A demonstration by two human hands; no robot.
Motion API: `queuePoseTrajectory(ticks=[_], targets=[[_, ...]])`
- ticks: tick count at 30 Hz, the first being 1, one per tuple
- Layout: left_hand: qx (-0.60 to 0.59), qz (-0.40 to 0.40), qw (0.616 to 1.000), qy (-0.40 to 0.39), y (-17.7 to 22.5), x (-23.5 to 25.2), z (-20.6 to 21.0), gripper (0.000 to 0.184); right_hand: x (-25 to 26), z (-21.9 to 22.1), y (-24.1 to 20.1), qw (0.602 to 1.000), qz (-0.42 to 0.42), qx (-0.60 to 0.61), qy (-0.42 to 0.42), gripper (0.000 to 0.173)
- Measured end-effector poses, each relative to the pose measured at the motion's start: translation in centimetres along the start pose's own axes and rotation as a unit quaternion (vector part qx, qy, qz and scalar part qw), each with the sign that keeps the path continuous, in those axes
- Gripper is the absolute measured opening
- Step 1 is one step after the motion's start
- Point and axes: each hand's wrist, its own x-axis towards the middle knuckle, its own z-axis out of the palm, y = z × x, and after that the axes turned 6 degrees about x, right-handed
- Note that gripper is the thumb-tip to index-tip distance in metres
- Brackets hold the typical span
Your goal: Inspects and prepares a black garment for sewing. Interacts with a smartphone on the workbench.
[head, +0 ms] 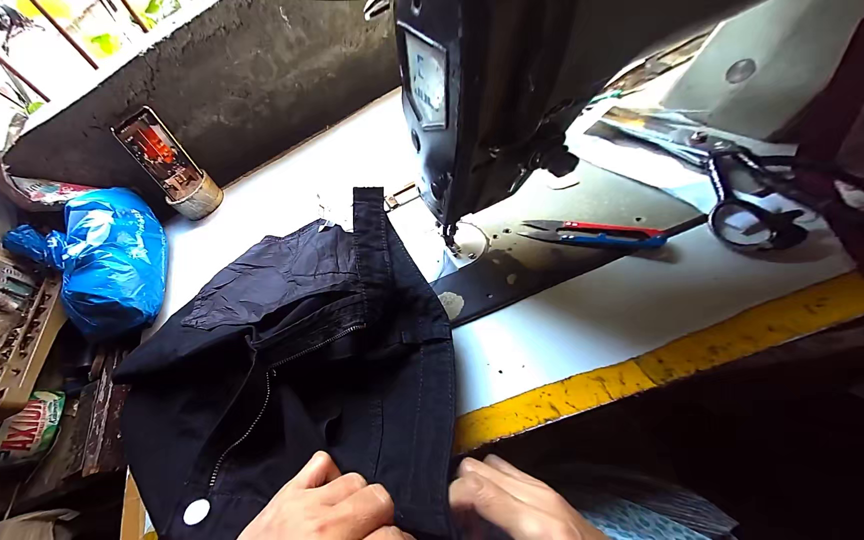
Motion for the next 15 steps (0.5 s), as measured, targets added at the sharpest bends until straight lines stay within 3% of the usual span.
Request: queuePoseTrajectory(ticks=[4,10,15], targets=[[0.058,0.047,0.997,-0.036,0.5,1.5,-0.4,0.02,0.7,1.1,-0.1,1.0,0.008,0.011,0.016,0.01],[0.05,-0.012,0.998,-0.024,0.8,0.4,-0.2,0.017,0.6,1.8,-0.7,0.997,0.054,0.059,-0.009,0.023],[0.121,-0.046,0.991,-0.044,1.5,-0.4,0.2,0.017,0.6,2.1,0.7,0.997,-0.027,0.056,0.041,0.008]])
